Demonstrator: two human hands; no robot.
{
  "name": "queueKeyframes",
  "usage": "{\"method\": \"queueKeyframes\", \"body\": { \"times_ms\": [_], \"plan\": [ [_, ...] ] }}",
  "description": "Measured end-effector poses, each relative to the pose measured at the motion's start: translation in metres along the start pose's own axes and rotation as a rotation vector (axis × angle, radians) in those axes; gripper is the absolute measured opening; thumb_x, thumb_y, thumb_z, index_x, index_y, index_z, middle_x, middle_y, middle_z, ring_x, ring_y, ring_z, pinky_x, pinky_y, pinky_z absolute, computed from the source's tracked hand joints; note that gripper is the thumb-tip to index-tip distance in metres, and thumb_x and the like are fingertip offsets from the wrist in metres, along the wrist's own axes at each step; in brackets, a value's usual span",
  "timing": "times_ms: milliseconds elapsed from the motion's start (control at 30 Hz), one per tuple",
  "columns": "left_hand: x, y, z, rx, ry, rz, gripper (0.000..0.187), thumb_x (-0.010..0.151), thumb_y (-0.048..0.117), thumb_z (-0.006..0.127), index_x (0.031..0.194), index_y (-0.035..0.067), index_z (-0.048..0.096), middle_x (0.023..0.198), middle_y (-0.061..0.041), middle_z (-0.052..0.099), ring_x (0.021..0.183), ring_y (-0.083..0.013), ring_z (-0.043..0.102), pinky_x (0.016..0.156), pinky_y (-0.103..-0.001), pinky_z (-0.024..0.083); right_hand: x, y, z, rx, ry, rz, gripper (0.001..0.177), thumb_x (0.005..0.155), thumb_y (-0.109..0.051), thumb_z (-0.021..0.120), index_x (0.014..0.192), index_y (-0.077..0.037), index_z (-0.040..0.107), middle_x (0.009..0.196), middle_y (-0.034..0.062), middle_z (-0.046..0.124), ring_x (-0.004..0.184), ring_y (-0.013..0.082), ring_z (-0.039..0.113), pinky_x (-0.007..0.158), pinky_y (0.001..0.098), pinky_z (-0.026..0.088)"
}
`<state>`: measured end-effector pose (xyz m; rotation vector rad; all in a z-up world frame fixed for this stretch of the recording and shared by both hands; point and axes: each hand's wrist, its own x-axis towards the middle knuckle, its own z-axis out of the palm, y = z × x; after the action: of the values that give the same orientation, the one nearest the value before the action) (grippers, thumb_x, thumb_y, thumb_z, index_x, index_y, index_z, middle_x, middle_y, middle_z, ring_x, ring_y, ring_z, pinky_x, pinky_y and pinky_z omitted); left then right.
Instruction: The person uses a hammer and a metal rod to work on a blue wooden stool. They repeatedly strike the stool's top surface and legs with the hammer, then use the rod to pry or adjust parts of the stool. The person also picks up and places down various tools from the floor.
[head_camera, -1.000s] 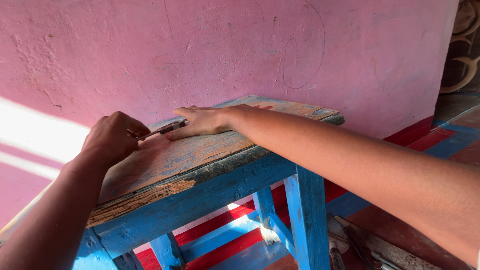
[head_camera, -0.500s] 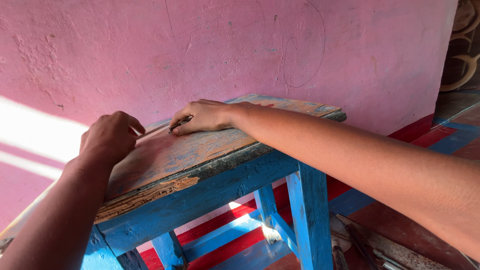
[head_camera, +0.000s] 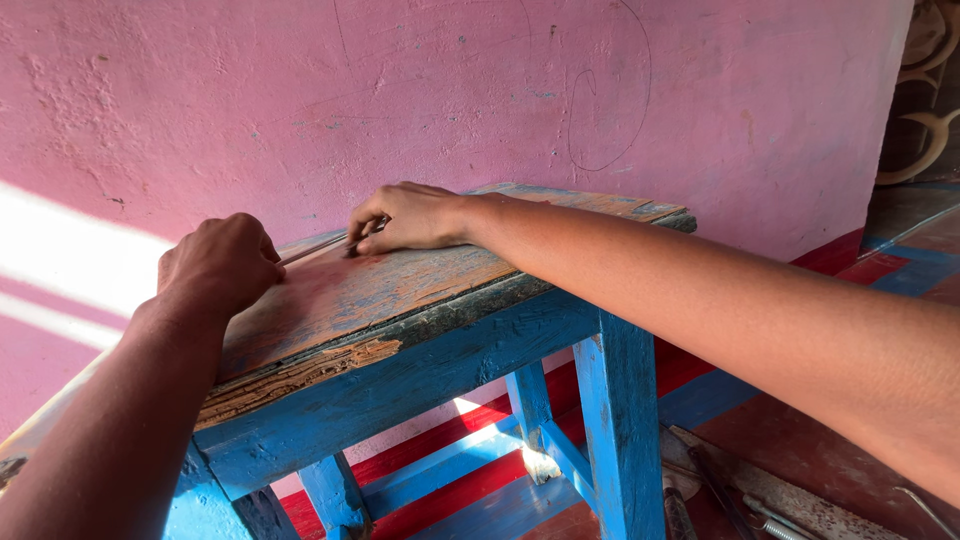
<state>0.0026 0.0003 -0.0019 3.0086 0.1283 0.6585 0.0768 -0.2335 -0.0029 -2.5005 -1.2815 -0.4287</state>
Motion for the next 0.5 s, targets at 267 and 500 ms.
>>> {"method": "queueKeyframes", "body": {
  "times_ms": [267, 500],
  "plan": [
    [0.007, -0.003, 0.002, 0.009, 0.006, 0.012, 0.023, 0.092, 0.018, 0.07, 0.113, 0.015, 0.078, 0.123, -0.015, 0.073, 0.117, -0.0348, 0.067, 0.095, -0.049, 0.055, -0.012, 0.007, -0.008, -0.219, -0.092, 0.535, 0.084, 0.096, -0.057, 0.056, 0.152, -0.002, 0.028, 0.155, 0.0258, 0.03, 0.143, 0.0421, 0.033, 0.113, 0.0668, 0.028],
    [0.002, 0.001, -0.001, -0.054, -0.104, -0.28, 0.061, 0.09, 0.036, 0.069, 0.145, 0.015, 0.054, 0.151, -0.022, 0.046, 0.143, -0.0491, 0.033, 0.114, -0.072, 0.015, -0.025, -0.003, -0.027, -0.173, 0.064, 1.018, 0.119, 0.079, -0.093, 0.032, 0.163, -0.017, -0.004, 0.168, 0.0234, -0.014, 0.152, 0.0511, -0.015, 0.112, 0.0805, -0.004]
  ]
}}
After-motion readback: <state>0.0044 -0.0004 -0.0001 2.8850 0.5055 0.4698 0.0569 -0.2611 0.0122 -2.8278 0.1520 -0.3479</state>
